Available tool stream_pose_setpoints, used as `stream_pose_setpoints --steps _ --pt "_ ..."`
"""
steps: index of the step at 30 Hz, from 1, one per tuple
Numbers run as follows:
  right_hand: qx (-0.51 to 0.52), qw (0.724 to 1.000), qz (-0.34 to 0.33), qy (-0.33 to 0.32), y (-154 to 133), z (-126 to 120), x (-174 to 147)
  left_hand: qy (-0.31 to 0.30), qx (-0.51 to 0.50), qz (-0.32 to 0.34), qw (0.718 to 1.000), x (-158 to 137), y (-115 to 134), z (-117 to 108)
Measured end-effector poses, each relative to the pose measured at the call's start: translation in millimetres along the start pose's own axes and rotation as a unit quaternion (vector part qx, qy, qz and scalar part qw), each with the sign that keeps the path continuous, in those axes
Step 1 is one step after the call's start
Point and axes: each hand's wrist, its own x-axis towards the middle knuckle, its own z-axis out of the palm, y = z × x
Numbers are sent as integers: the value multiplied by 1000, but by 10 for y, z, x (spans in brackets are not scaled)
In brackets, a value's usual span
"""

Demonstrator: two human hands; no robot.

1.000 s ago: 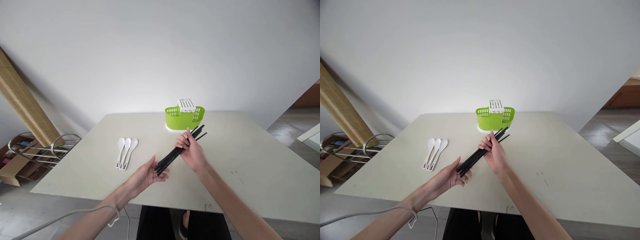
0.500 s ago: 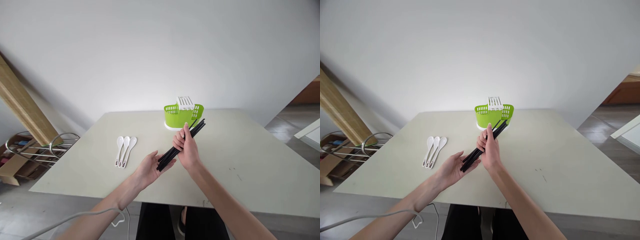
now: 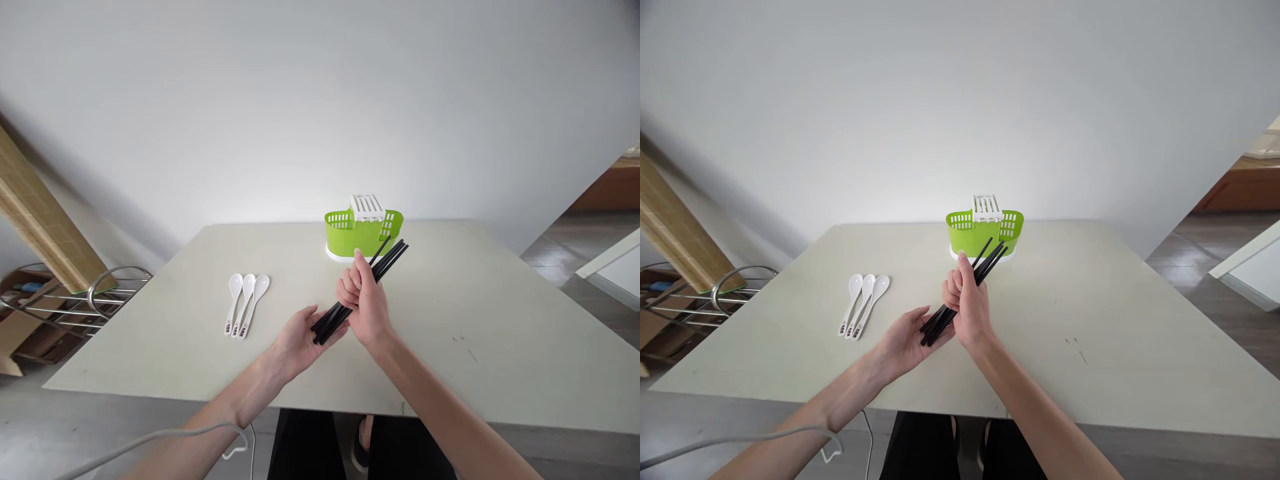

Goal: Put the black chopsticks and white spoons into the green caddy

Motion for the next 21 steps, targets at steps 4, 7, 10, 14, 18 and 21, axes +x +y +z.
stream_pose_setpoints --steps 4,7,10,14,18,21 --pt "3 1000 9 -8 54 2 -15 -8 0 12 1000 -24 -2 10" --pt "5 1000 14 -5 64 -25 -2 -54 42 12 998 -53 1 -32" --pt "11 999 27 -14 72 -81 31 -115 162 21 980 -128 35 -97" --pt "13 997 64 -39 159 -160 80 -161 379 53 910 -256 83 -171" --pt "-37 992 110 -47 359 -220 163 -139 465 63 872 -294 37 -244" --pt "-210 969 124 -45 537 -298 269 -74 490 84 865 -258 -28 -320"
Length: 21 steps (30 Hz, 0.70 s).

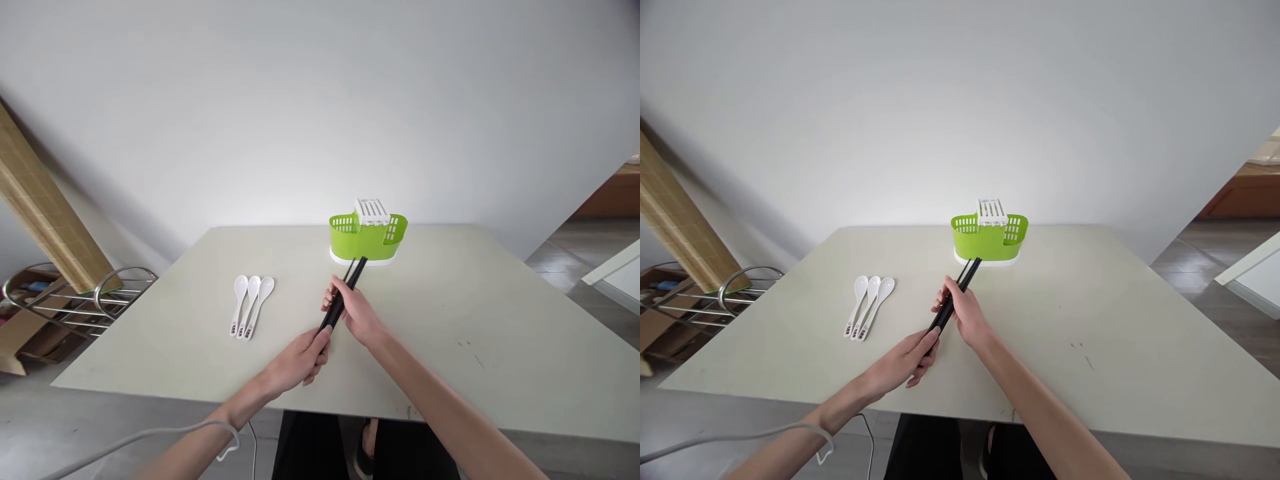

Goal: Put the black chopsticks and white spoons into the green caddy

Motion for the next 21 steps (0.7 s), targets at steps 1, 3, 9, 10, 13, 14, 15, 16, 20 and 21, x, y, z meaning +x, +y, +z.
stream_pose_setpoints --steps 1,3,9,10,13,14,15,16,20,21 --pt "-55 998 5 7 53 -15 50 25 14 -8 1000 10 -35 0" --pt "-130 991 13 17 145 -53 140 65 47 -25 996 29 -95 -8" --pt "-301 952 21 48 248 -81 333 80 196 -39 977 59 -76 9" --pt "-330 942 22 55 244 -68 366 80 230 -41 969 63 -41 23" --pt "-408 909 26 77 227 -21 464 101 366 -43 924 86 79 70" --pt "-431 898 27 83 222 -4 489 113 423 -41 898 99 113 86" --pt "-453 887 28 87 218 12 508 124 479 -38 868 113 139 101" --pt "-473 876 29 88 215 29 519 130 530 -39 837 129 156 115" --pt "-537 839 25 77 201 89 507 129 634 -53 760 185 154 163" --pt "-552 831 22 73 195 99 499 126 644 -53 753 195 143 167"
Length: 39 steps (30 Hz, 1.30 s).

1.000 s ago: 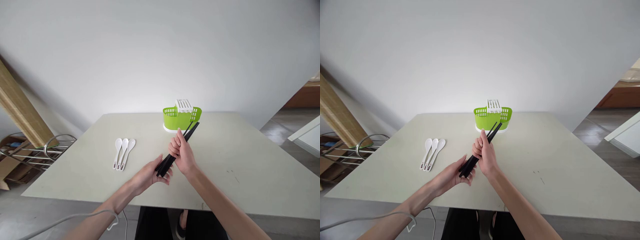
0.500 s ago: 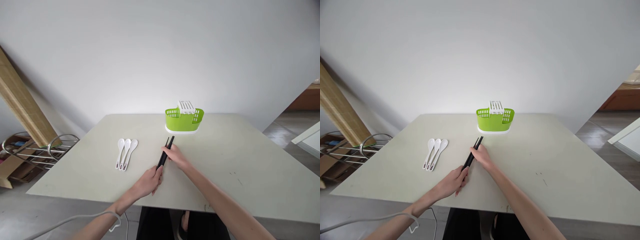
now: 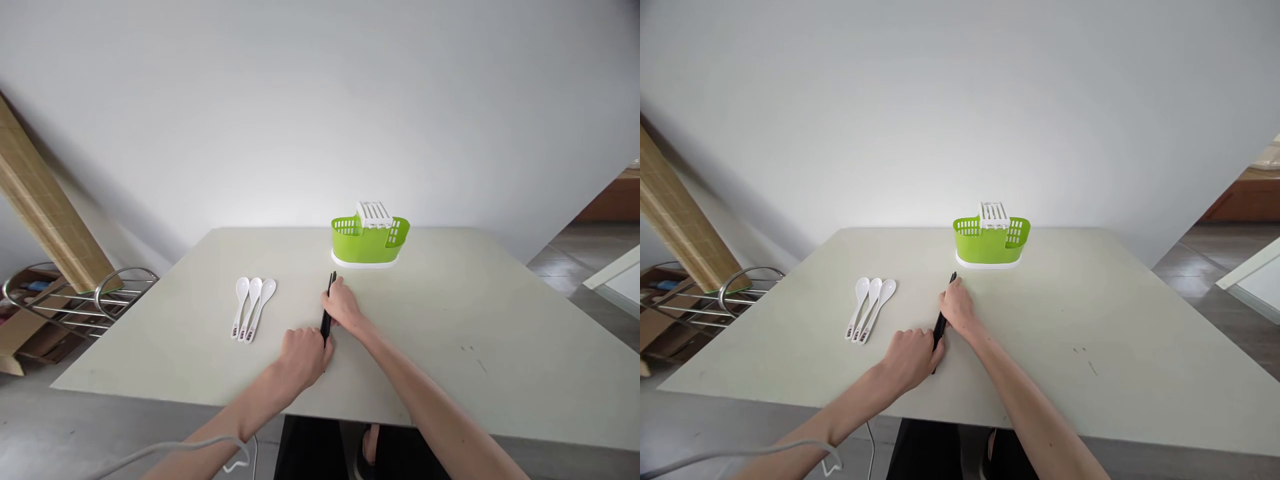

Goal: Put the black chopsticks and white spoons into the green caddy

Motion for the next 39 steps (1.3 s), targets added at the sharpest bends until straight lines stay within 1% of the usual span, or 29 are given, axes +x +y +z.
stream_pose_setpoints --steps 4,7,11,14,16,18,20,21,24,27,30,34,37,39 --pt "-57 998 -19 -5 -13 -30 -16 4 39 26 999 22 -27 58" --pt "-74 997 -28 -14 16 -65 -20 15 42 23 999 29 -67 110" --pt "-53 997 -47 -33 108 -140 -61 22 22 4 999 7 -117 142" --pt "-3 996 -65 -65 252 -234 -122 38 5 0 999 -18 -235 74" --pt "36 992 -76 -91 409 -311 -172 61 -13 -23 998 -27 -398 -12" --pt "87 987 -87 -109 622 -393 -227 86 -29 -66 994 -33 -625 -97" --pt "169 975 -91 -112 876 -476 -288 106 -32 -120 987 -48 -880 -150" --pt "194 972 -84 -105 1009 -517 -321 113 -29 -145 982 -61 -1004 -159" --pt "237 965 -67 -89 1372 -639 -426 129 -8 -201 971 -108 -1310 -124" --pt "262 960 -55 -79 1618 -742 -529 139 23 -226 964 -123 -1480 -35" --pt "275 958 -44 -69 1738 -800 -612 127 39 -229 964 -72 -1539 59" --pt "281 957 -48 -59 1791 -800 -665 120 44 -230 965 51 -1518 144" --pt "285 956 -54 -48 1811 -764 -665 115 47 -224 967 139 -1471 147" --pt "286 956 -57 -32 1823 -732 -660 96 48 -220 970 192 -1437 118"
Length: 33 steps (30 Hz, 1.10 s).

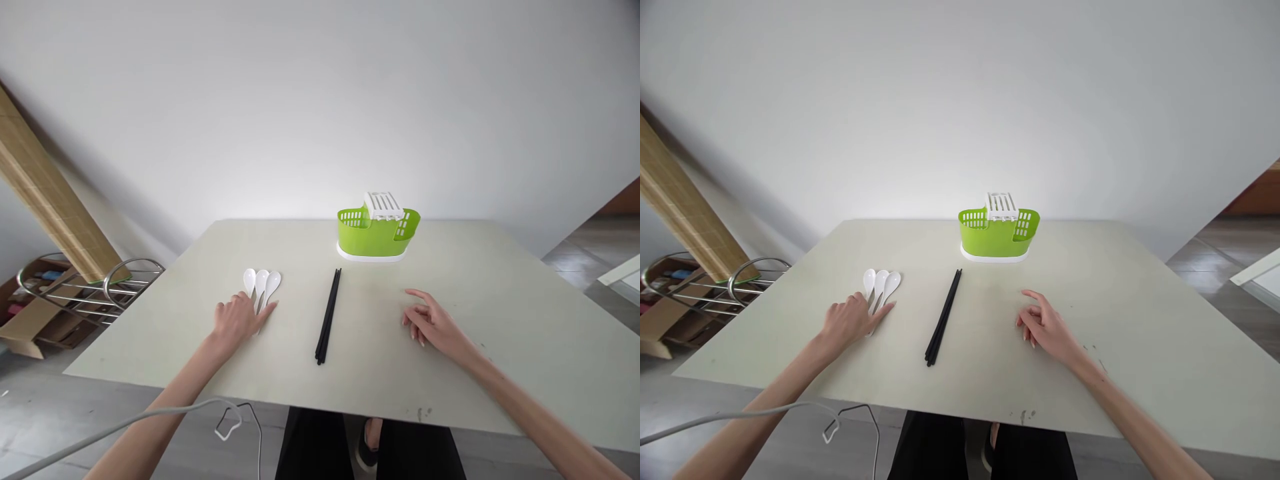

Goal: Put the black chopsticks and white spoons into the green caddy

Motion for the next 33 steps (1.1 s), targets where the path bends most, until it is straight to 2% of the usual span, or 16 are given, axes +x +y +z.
stream_pose_setpoints --steps 5,8,12,16,19,21,23,28,31,33 --pt "-1 999 -22 28 16 56 -17 -55 18 28 998 70 115 -84" --pt "-2 999 -27 33 -3 77 -35 -67 26 51 996 78 143 -79" --pt "-7 999 -30 29 -1 64 -37 -69 21 47 996 89 84 -22" --pt "-21 999 -26 14 -22 38 -51 -70 -25 36 997 78 24 -76" --pt "-37 999 -34 -7 -159 107 -78 -64 -96 75 991 9 140 -234" --pt "-21 998 -45 -34 -331 229 -90 -74 -171 123 975 -62 330 -356" --pt "18 997 -46 -61 -547 396 -95 -97 -255 177 946 -144 589 -456" --pt "150 983 16 -102 -971 734 -87 -166 -368 292 867 -362 1253 -581" --pt "196 977 37 -70 -1000 773 -77 -192 -409 344 823 -453 1500 -604" --pt "201 978 47 -25 -962 753 -70 -199 -425 354 809 -476 1594 -596"
